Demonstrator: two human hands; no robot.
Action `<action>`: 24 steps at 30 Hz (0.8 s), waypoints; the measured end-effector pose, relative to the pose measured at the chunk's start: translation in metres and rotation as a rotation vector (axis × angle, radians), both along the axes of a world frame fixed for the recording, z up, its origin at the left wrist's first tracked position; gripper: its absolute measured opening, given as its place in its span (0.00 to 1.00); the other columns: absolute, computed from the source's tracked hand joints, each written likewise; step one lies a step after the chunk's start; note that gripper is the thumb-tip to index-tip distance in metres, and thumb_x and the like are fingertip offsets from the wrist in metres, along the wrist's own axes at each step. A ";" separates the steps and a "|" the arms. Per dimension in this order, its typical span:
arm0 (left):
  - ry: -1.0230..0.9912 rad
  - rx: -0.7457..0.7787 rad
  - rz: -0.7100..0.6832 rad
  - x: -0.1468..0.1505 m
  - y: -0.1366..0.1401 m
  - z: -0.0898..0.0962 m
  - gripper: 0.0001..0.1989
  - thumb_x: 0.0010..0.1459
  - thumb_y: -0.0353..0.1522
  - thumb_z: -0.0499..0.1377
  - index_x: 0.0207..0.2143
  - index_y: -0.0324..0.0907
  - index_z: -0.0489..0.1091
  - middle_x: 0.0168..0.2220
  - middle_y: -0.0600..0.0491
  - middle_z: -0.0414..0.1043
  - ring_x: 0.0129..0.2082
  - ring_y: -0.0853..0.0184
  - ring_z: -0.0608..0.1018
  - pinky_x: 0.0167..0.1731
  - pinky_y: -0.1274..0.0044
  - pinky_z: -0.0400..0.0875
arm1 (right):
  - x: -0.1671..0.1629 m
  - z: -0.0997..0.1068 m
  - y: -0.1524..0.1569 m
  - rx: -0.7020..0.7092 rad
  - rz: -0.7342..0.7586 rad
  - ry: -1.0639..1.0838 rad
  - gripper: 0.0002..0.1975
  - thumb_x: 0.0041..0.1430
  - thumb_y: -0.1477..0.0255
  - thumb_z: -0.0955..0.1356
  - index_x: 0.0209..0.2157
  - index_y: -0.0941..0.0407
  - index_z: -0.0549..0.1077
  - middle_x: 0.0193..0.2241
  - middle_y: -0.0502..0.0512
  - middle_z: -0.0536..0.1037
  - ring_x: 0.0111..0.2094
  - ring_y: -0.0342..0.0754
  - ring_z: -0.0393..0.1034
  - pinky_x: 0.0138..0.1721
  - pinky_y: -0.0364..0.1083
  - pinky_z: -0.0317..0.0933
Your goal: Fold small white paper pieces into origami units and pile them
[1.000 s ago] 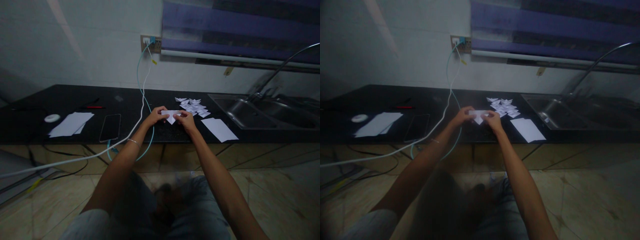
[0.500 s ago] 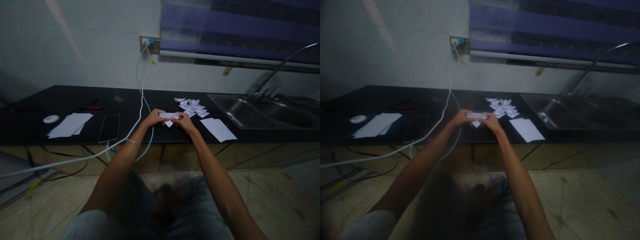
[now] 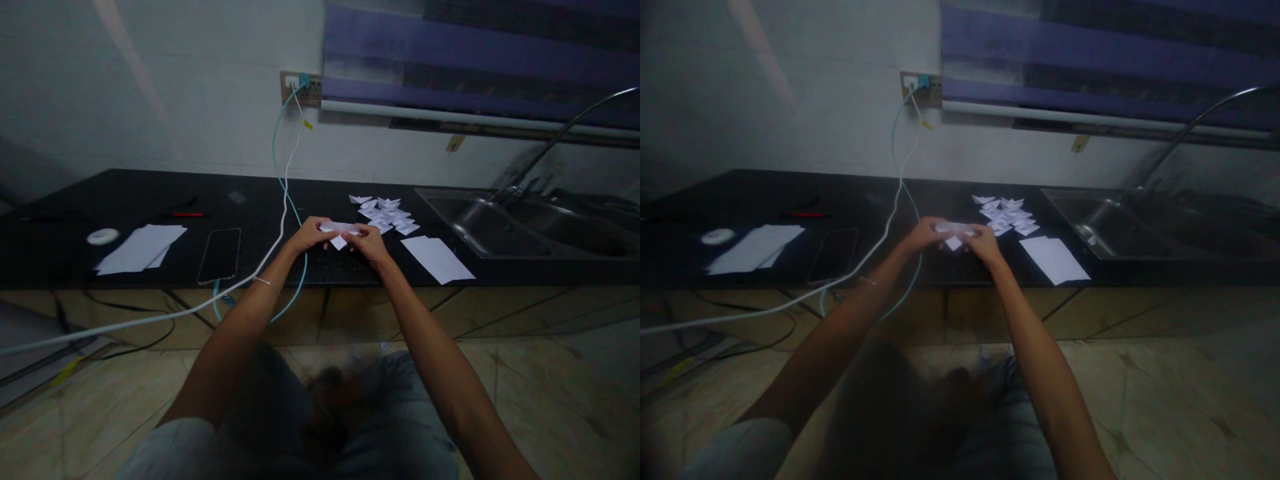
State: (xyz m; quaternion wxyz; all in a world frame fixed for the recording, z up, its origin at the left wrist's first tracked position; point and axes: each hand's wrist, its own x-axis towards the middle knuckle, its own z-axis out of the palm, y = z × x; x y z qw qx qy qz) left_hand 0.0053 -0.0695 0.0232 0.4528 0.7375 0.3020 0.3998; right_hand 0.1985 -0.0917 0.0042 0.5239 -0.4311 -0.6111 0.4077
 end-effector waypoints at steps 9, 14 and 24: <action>0.023 -0.019 0.048 0.003 -0.008 0.005 0.17 0.49 0.40 0.65 0.32 0.33 0.72 0.21 0.53 0.72 0.16 0.75 0.71 0.17 0.84 0.64 | -0.003 0.002 -0.002 0.028 -0.034 -0.057 0.21 0.42 0.56 0.74 0.31 0.58 0.75 0.24 0.51 0.75 0.19 0.42 0.64 0.16 0.41 0.59; 0.000 -0.028 0.012 0.002 -0.003 0.001 0.17 0.50 0.39 0.65 0.34 0.33 0.72 0.22 0.53 0.72 0.17 0.74 0.72 0.19 0.83 0.66 | -0.002 0.001 -0.001 0.046 -0.060 -0.056 0.21 0.43 0.56 0.73 0.32 0.58 0.76 0.23 0.52 0.75 0.18 0.41 0.62 0.16 0.41 0.58; -0.031 -0.022 -0.004 0.003 0.004 -0.004 0.19 0.48 0.38 0.66 0.40 0.33 0.72 0.29 0.51 0.75 0.20 0.74 0.73 0.22 0.82 0.68 | -0.002 0.006 -0.005 0.017 -0.015 -0.013 0.23 0.38 0.55 0.75 0.32 0.58 0.75 0.26 0.52 0.76 0.23 0.43 0.67 0.19 0.40 0.59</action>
